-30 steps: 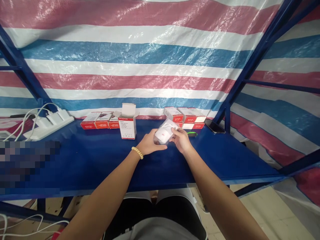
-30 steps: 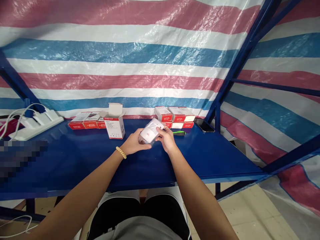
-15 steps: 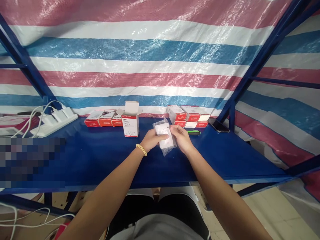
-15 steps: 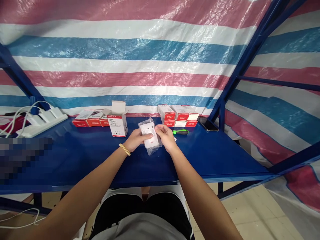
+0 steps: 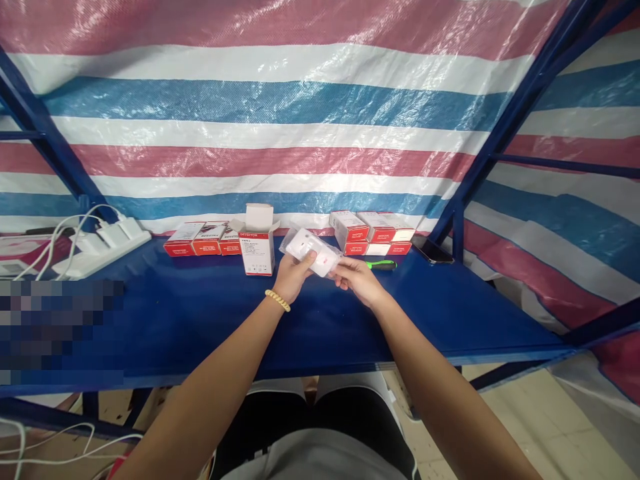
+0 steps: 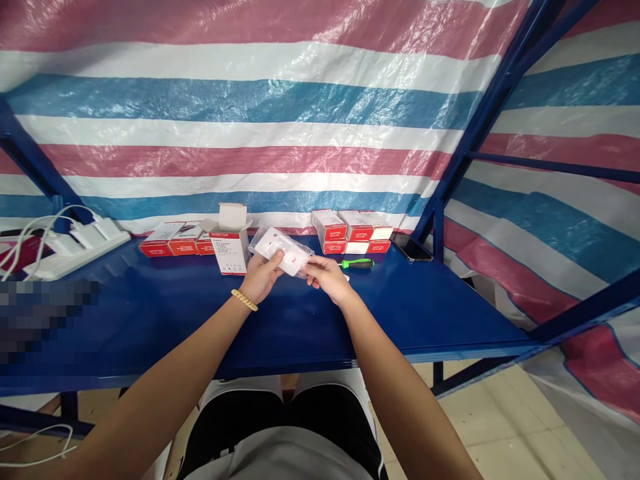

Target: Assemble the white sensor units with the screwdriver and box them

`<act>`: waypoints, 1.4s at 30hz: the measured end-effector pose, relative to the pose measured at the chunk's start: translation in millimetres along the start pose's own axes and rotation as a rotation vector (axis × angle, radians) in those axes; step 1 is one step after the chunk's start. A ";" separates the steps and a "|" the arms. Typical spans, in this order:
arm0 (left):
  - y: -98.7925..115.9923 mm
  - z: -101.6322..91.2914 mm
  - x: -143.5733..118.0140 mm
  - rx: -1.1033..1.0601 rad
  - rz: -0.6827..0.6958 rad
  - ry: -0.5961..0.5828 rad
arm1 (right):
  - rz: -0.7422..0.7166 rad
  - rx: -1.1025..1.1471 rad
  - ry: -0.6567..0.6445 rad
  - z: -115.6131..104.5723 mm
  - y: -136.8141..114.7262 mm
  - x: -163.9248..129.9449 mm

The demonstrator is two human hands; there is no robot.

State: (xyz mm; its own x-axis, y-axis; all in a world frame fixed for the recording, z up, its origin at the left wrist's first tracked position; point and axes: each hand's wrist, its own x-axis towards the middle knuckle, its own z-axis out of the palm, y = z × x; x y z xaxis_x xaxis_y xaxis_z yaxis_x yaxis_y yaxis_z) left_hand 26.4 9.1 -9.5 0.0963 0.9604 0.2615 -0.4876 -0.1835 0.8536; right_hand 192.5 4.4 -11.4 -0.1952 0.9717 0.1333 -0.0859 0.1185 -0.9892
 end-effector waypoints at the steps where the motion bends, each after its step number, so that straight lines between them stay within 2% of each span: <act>1: -0.7 0.4 -0.3 -0.001 -0.006 -0.018 | -0.005 0.043 -0.004 -0.8 -0.4 -0.3; 6: -1.5 -0.2 -1.6 0.033 -0.067 -0.094 | -0.022 0.079 0.018 -4.5 1.9 0.0; 10: 4.1 -1.5 -0.7 -0.043 -0.167 -0.148 | -0.039 0.057 0.037 -5.4 4.3 2.6; 15: 8.4 -4.1 3.1 0.018 -0.190 -0.012 | -0.048 0.227 0.157 -6.7 2.0 6.3; 23: 7.6 -5.8 4.2 0.080 -0.053 0.074 | -0.068 0.328 0.244 -13.6 7.0 11.9; 26: 15.4 -7.7 4.2 0.034 0.003 0.103 | -0.081 0.390 0.370 -20.0 5.4 14.5; 30: 26.9 -11.9 4.0 -0.049 0.015 0.127 | 0.031 0.578 0.640 -31.5 -4.3 16.9; 32: 28.3 -13.9 4.2 -0.047 -0.016 0.125 | 0.075 0.677 0.727 -36.8 -9.8 16.6; 34: 25.5 -15.7 5.3 0.015 -0.096 0.115 | 0.084 0.743 0.758 -40.6 -13.7 15.2; 36: 19.1 -17.5 7.7 0.123 -0.187 0.150 | 0.048 0.774 0.733 -42.5 -15.4 12.8; 38: 11.2 -19.9 10.7 0.241 -0.221 0.245 | -0.018 0.783 0.652 -42.3 -15.3 9.8; 40: 4.7 -22.6 12.7 0.422 -0.185 0.334 | -0.068 0.776 0.512 -40.5 -14.3 6.6; 42: 1.4 -24.4 12.0 0.703 -0.083 0.362 | -0.080 0.743 0.345 -37.5 -12.8 3.7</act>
State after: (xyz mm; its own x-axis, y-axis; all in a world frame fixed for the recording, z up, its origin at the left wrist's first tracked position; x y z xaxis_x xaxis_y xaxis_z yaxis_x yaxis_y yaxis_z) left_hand 5.8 25.6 -16.1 -0.2387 0.9630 0.1249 0.1829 -0.0818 0.9797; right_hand 229.6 14.2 -0.5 0.1401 0.9886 0.0559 -0.7347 0.1416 -0.6635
